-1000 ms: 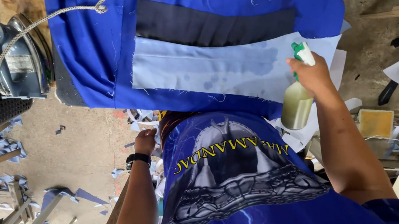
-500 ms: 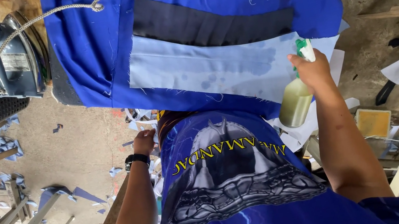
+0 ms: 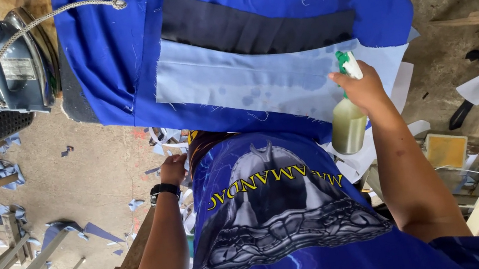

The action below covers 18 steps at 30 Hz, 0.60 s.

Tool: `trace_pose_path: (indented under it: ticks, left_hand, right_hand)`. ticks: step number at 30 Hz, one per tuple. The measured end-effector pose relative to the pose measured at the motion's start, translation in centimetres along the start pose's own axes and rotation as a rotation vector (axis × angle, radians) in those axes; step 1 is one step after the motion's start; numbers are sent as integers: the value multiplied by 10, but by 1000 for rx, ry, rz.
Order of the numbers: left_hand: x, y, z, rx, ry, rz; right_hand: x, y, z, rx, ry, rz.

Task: The person aligns a dark fabric strip on a blue cloth, trims the edge with scissors, then repeatedly sprays the area with a spray bottle and irons it with an electric iron. The person smooths the fabric by hand between ironing passes.

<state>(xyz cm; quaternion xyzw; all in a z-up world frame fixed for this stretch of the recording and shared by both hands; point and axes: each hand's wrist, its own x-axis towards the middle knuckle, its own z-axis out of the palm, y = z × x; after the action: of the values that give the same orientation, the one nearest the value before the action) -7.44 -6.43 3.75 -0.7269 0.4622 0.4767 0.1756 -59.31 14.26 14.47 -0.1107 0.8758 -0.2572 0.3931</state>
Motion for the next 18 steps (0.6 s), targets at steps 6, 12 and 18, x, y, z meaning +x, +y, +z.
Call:
trace_pose_path:
  ticks: [6,12,18]
  left_hand:
    - [22,-18,10,-7,-6,-20]
    - [24,-19,9,-10,-8,-19]
    - [20,-16,6,33,-17,-14]
  right_hand:
    - [-9,-14,9,65,-41,15]
    - [-6,-15,1,135,43,24]
    - [-11,-21,-5,11,85,59]
